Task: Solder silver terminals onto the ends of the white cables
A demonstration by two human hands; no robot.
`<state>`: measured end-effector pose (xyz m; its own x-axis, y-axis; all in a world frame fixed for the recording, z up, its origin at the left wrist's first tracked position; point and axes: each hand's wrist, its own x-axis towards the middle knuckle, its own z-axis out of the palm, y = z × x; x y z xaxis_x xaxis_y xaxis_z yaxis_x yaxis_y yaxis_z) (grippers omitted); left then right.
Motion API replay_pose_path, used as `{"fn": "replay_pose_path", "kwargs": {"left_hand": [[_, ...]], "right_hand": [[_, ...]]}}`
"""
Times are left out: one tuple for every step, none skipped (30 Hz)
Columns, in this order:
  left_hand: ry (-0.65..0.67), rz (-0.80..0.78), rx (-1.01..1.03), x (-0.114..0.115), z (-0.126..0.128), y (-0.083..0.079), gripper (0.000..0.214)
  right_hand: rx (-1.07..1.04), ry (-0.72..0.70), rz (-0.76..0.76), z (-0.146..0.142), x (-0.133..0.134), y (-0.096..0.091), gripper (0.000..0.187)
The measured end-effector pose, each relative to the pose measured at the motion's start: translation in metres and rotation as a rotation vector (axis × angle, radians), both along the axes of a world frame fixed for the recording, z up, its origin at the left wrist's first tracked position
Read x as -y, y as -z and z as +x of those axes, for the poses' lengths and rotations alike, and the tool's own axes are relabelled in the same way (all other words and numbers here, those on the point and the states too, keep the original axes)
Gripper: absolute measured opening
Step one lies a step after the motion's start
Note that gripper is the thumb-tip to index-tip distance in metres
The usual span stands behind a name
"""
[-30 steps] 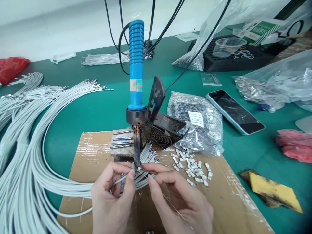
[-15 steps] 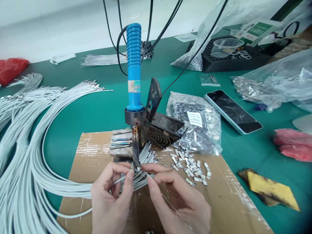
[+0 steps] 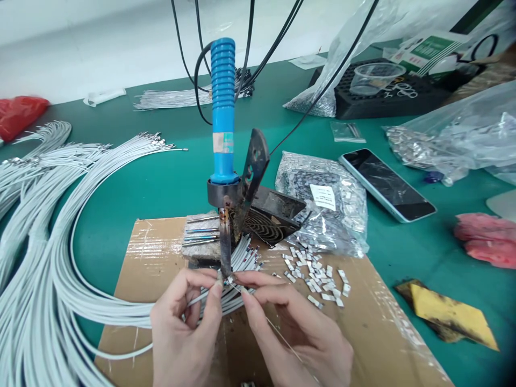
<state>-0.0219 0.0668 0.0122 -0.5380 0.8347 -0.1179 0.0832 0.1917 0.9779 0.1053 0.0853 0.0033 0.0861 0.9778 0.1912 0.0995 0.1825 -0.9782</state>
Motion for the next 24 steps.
{"fn": "replay_pose_path", "kwargs": {"left_hand": [[0.033, -0.007, 0.005, 0.000, -0.002, 0.001, 0.008], [0.065, -0.011, 0.011, 0.001, -0.003, 0.002, 0.008], [0.079, -0.012, 0.015, 0.000, -0.003, 0.003, 0.008], [0.069, -0.010, 0.014, 0.000, -0.003, 0.002, 0.009], [0.042, -0.005, 0.011, -0.001, -0.001, 0.001, 0.010], [0.015, 0.002, 0.008, -0.001, 0.001, 0.000, 0.011], [-0.011, 0.007, 0.005, -0.002, 0.004, -0.002, 0.011], [-0.038, 0.011, 0.004, -0.003, 0.007, -0.004, 0.012], [-0.055, 0.013, 0.008, -0.004, 0.009, -0.006, 0.012], [-0.060, 0.012, 0.013, -0.005, 0.012, -0.008, 0.012], [-0.064, 0.010, 0.017, -0.005, 0.013, -0.010, 0.012], [-0.069, 0.008, 0.018, -0.005, 0.014, -0.011, 0.011], [-0.071, 0.006, 0.014, -0.005, 0.014, -0.011, 0.011], [-0.071, 0.006, 0.008, -0.005, 0.014, -0.012, 0.011], [-0.069, 0.007, 0.001, -0.005, 0.014, -0.011, 0.010], [-0.066, 0.010, -0.005, -0.004, 0.014, -0.011, 0.010], [-0.059, 0.018, -0.006, -0.004, 0.013, -0.010, 0.011], [-0.054, 0.026, -0.005, -0.003, 0.012, -0.009, 0.011], [-0.050, 0.033, -0.003, -0.003, 0.011, -0.008, 0.011], [-0.045, 0.037, -0.003, -0.002, 0.009, -0.006, 0.011], [-0.024, 0.035, -0.002, -0.002, 0.007, -0.005, 0.011], [-0.002, 0.029, -0.003, -0.002, 0.005, -0.003, 0.010], [0.014, 0.021, -0.005, -0.001, 0.003, -0.002, 0.010], [0.033, 0.011, -0.005, -0.001, 0.002, -0.001, 0.010]], "right_hand": [[-0.002, -0.001, 0.002, 0.000, 0.000, 0.000, 0.016], [-0.006, -0.004, 0.004, 0.000, 0.000, 0.000, 0.016], [-0.011, -0.007, 0.007, -0.001, 0.000, 0.001, 0.017], [-0.016, -0.008, 0.011, -0.001, 0.000, 0.001, 0.017], [-0.018, -0.007, 0.015, -0.001, 0.000, 0.001, 0.017], [-0.020, -0.005, 0.019, -0.002, 0.000, 0.002, 0.017], [-0.022, -0.003, 0.023, -0.002, 0.000, 0.003, 0.017], [-0.023, -0.003, 0.025, -0.002, 0.001, 0.003, 0.017], [-0.024, -0.005, 0.023, -0.002, 0.001, 0.004, 0.017], [-0.022, -0.007, 0.021, -0.002, 0.001, 0.004, 0.016], [-0.017, -0.007, 0.021, -0.002, 0.001, 0.004, 0.016], [-0.008, -0.001, 0.023, -0.002, 0.001, 0.004, 0.015], [-0.002, 0.008, 0.028, -0.002, 0.001, 0.004, 0.015], [0.000, 0.018, 0.035, -0.002, 0.001, 0.004, 0.015], [-0.003, 0.024, 0.040, -0.002, 0.001, 0.003, 0.015], [-0.008, 0.030, 0.045, -0.002, 0.002, 0.003, 0.015], [-0.013, 0.034, 0.048, -0.002, 0.002, 0.003, 0.015], [-0.018, 0.036, 0.052, -0.002, 0.002, 0.004, 0.016], [-0.023, 0.036, 0.055, -0.003, 0.002, 0.004, 0.016], [-0.025, 0.036, 0.057, -0.003, 0.002, 0.004, 0.016], [-0.028, 0.036, 0.058, -0.003, 0.002, 0.004, 0.017], [-0.032, 0.034, 0.058, -0.003, 0.002, 0.005, 0.016], [-0.038, 0.032, 0.058, -0.004, 0.002, 0.005, 0.016], [-0.044, 0.030, 0.058, -0.004, 0.002, 0.005, 0.016]]}}
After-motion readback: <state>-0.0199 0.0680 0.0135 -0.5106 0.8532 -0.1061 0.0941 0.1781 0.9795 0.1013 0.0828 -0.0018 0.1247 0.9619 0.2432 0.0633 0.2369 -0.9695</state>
